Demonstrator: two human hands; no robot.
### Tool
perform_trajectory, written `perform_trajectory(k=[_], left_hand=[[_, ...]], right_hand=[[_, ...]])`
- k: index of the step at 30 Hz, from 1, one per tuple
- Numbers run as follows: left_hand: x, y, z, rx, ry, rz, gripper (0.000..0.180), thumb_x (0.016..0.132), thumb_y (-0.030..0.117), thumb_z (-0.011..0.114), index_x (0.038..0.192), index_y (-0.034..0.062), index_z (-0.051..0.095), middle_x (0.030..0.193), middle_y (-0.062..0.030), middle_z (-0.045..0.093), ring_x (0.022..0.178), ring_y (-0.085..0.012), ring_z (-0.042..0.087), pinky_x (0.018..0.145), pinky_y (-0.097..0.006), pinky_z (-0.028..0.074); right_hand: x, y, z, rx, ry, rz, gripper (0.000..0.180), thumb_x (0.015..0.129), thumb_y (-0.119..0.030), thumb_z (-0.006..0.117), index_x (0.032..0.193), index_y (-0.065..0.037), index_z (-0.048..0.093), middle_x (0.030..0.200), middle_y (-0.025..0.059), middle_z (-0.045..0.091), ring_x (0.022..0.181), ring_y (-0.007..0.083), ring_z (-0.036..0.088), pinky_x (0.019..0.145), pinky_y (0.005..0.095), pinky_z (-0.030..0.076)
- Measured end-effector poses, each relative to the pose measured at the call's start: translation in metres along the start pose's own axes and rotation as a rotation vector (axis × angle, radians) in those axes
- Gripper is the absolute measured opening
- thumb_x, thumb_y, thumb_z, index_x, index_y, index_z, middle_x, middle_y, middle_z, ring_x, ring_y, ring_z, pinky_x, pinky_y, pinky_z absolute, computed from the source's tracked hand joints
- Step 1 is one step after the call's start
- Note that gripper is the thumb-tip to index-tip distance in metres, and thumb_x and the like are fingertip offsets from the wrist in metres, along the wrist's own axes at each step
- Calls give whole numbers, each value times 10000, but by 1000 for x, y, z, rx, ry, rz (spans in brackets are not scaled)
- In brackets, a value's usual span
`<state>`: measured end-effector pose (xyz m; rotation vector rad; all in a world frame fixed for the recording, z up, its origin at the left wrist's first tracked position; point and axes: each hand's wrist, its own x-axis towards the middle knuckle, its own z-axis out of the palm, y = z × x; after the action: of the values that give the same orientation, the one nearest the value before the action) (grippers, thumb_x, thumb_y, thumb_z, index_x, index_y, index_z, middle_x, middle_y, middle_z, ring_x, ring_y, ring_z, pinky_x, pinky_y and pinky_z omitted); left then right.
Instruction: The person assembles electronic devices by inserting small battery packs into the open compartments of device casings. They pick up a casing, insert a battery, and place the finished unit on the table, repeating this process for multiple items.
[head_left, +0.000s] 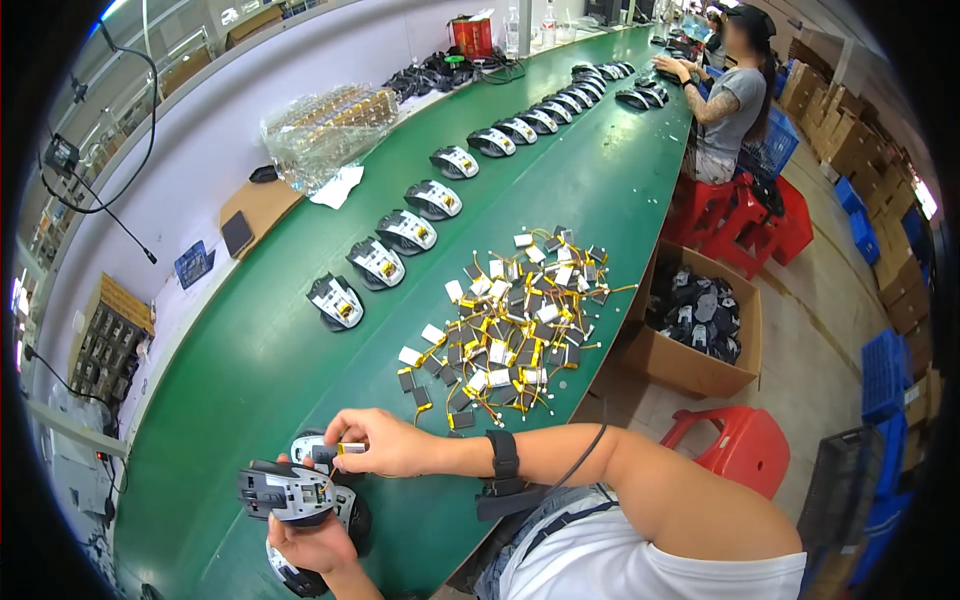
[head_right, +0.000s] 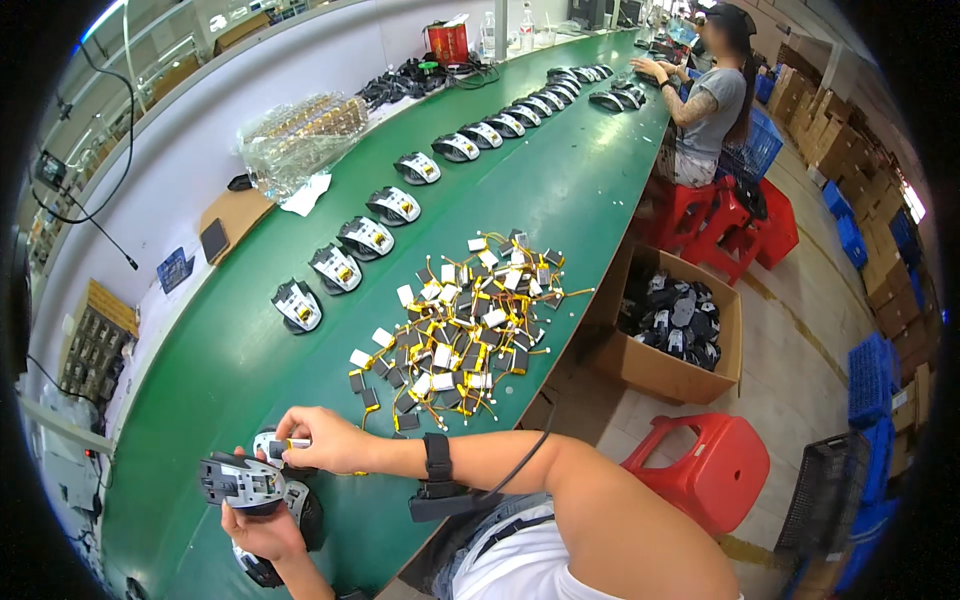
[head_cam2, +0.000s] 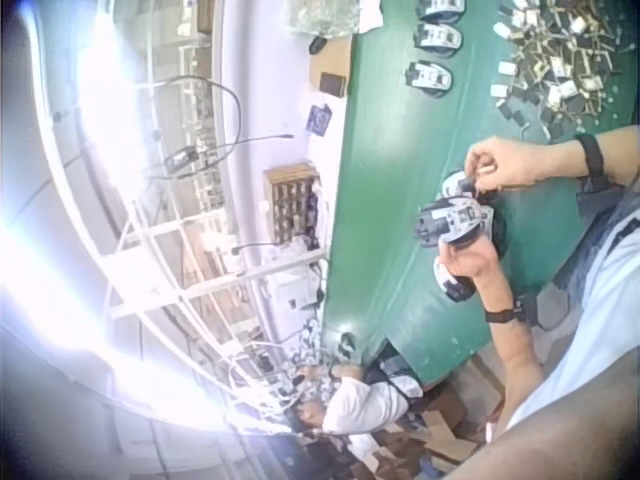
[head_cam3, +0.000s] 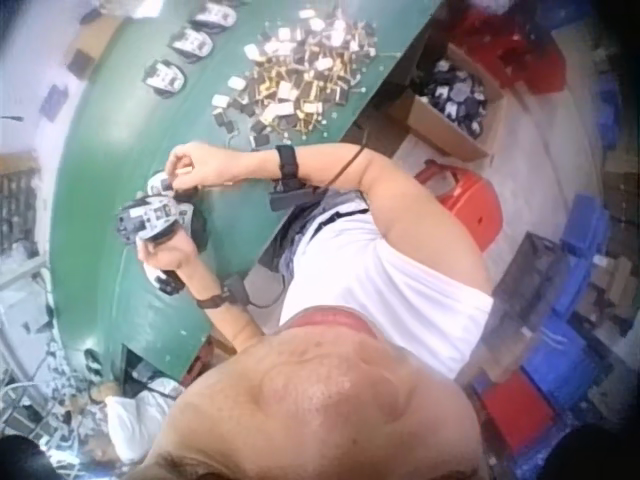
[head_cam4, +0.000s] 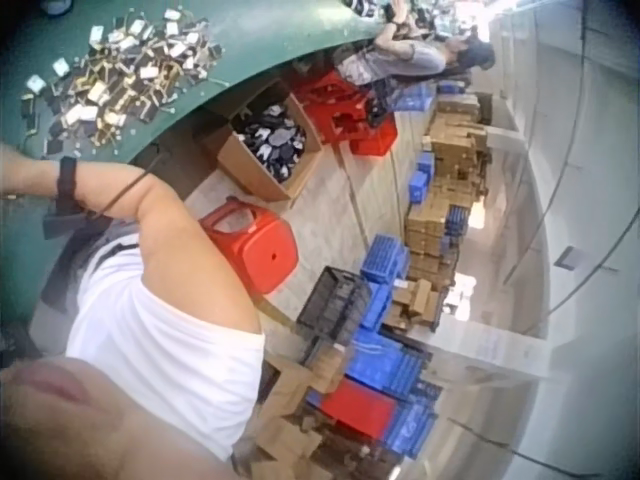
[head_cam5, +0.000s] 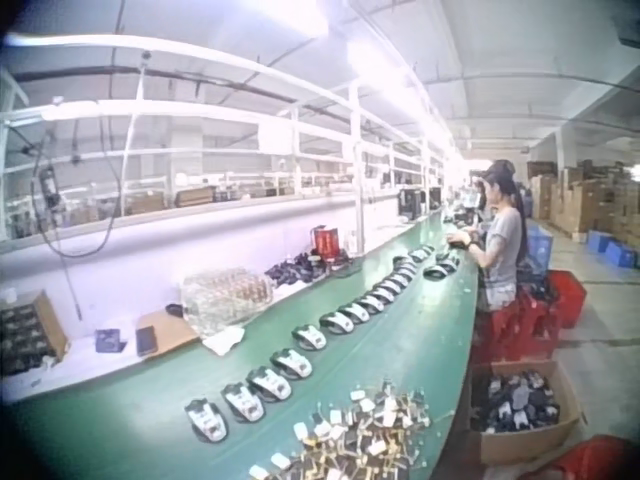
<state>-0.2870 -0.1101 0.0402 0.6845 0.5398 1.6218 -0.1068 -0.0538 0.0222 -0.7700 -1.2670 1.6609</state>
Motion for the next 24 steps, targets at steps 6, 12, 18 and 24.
perform_trajectory(k=[6, 12, 18, 24], left_hand=[[-3, -6, 6, -3, 3, -69, 603, 939, 355, 452, 1409, -19, 395, 1393, -190, 486, 1238, -359, 517, 1017, -441, 437], [-4, -10, 8, 27, 105, -91, 614, 932, 396, 448, 1381, -22, 427, 1340, -167, 538, 1190, -325, 549, 977, -426, 462], [-4, -10, -10, 37, 153, -109, 620, 927, 428, 449, 1366, -9, 454, 1310, -144, 557, 1151, -282, 567, 942, -410, 476], [-2, -10, 0, 25, 112, -128, 587, 953, 418, 405, 1351, -9, 459, 1307, -148, 541, 1213, -276, 519, 995, -435, 451]], right_hand=[[0, -4, 8, 341, 89, -61, 380, 898, -111, 677, 1197, -25, 458, 924, 76, 670, 851, 101, 621, 694, 235, 477], [3, -2, 5, 448, 90, 108, 321, 904, -172, 701, 1110, -53, 486, 917, 75, 676, 823, 87, 615, 615, 221, 429], [-2, -4, 13, 148, -49, -265, 289, 986, -173, 560, 1209, 7, 588, 1138, 87, 659, 979, 135, 599, 855, 301, 491], [-13, -7, 25, -257, -32, -587, 288, 964, -159, 527, 1194, 2, 591, 1000, 179, 644, 899, 285, 634, 803, 344, 496]])
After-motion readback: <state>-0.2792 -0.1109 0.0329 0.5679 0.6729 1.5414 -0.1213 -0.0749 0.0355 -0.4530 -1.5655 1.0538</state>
